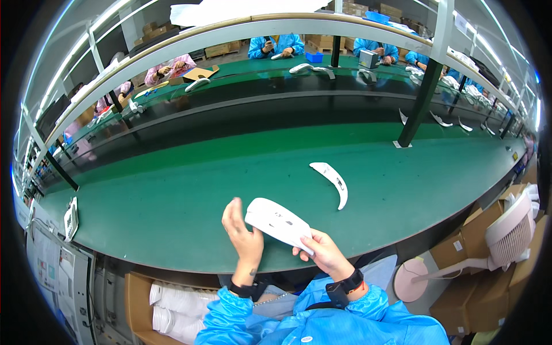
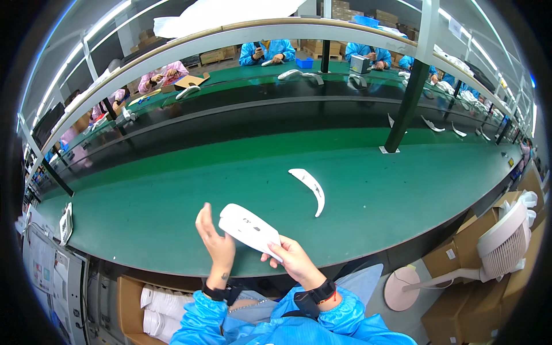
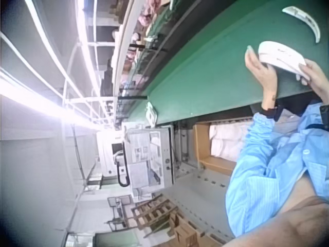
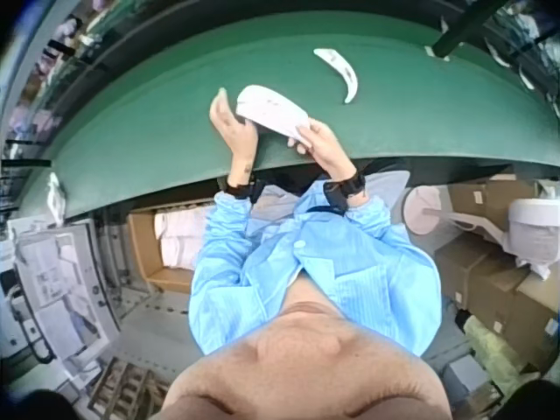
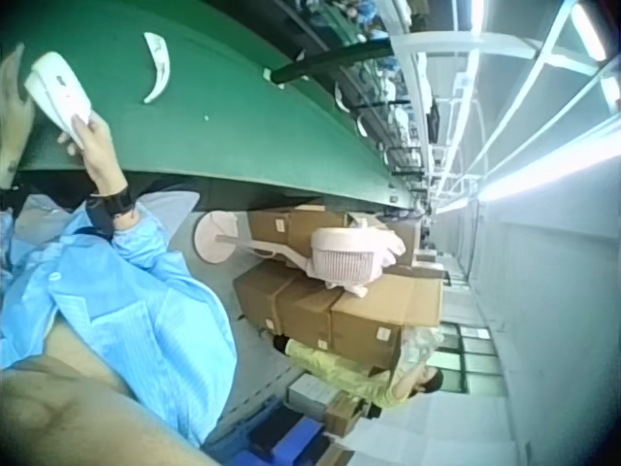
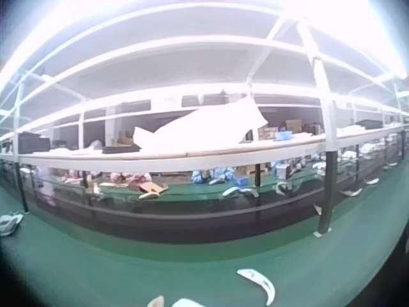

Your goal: Packing white plastic components into a cardboard box and organizing the assembly line workstation.

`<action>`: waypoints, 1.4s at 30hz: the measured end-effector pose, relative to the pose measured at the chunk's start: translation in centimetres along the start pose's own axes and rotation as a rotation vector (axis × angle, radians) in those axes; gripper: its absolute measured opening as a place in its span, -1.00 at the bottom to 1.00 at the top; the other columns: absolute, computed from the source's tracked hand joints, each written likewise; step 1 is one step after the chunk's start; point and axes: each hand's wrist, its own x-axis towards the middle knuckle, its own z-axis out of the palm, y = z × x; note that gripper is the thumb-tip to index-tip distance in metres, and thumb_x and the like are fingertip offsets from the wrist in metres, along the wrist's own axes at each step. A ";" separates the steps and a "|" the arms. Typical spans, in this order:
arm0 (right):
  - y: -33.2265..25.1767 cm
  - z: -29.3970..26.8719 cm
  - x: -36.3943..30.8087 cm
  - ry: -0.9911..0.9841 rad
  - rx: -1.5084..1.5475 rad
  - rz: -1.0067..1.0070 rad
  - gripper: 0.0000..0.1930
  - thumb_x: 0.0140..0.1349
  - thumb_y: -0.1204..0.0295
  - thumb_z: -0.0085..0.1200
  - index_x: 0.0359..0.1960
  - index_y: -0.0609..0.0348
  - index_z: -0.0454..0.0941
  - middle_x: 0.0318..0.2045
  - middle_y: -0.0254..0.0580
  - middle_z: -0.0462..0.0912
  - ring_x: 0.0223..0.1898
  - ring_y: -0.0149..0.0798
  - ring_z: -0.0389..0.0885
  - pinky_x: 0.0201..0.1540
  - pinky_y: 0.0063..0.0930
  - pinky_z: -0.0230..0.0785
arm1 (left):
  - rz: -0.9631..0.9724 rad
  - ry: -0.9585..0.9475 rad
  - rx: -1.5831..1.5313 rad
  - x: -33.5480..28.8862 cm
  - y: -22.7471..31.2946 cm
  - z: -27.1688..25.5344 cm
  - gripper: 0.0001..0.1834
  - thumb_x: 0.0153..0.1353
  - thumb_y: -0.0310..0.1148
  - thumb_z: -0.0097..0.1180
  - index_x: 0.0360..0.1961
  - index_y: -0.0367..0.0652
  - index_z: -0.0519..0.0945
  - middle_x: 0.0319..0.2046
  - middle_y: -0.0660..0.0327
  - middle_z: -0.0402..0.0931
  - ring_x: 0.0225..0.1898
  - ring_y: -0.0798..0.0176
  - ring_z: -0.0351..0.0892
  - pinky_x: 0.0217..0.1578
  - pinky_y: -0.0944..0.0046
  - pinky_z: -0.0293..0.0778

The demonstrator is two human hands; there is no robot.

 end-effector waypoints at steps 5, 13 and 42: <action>2.3 1.9 1.2 0.188 -0.057 -0.194 -0.68 0.36 0.36 -0.09 0.07 0.26 0.40 -0.25 -0.23 0.58 -0.30 -0.42 0.56 -0.35 -0.62 0.38 | -1.080 -0.243 -1.549 -3.2 -0.5 1.6 -0.48 0.28 -0.29 -0.09 0.24 -0.21 0.21 0.09 0.03 0.35 0.05 -0.01 0.43 0.10 -0.01 0.35; 3.7 0.5 1.8 0.060 -0.529 -0.072 -0.69 0.26 0.37 0.05 -0.01 0.27 0.50 -0.14 -0.23 0.58 -0.12 -0.31 0.55 -0.04 -0.45 0.39 | -1.089 -0.360 -1.756 -4.3 -0.7 2.4 -0.42 0.26 -0.11 -0.07 0.24 -0.12 0.22 -0.16 0.06 0.47 -0.07 0.03 0.49 0.03 -0.06 0.40; -3.9 -1.6 6.1 -0.259 -0.510 -0.427 -0.86 0.10 0.60 0.06 -0.54 0.09 0.62 0.25 -0.12 0.29 0.26 -0.09 0.23 0.28 -0.21 0.08 | -1.238 -0.615 -1.954 -4.4 0.1 2.1 -0.39 0.35 -0.01 -0.15 0.20 -0.30 0.22 -0.03 -0.11 0.45 0.03 -0.04 0.50 0.06 -0.03 0.45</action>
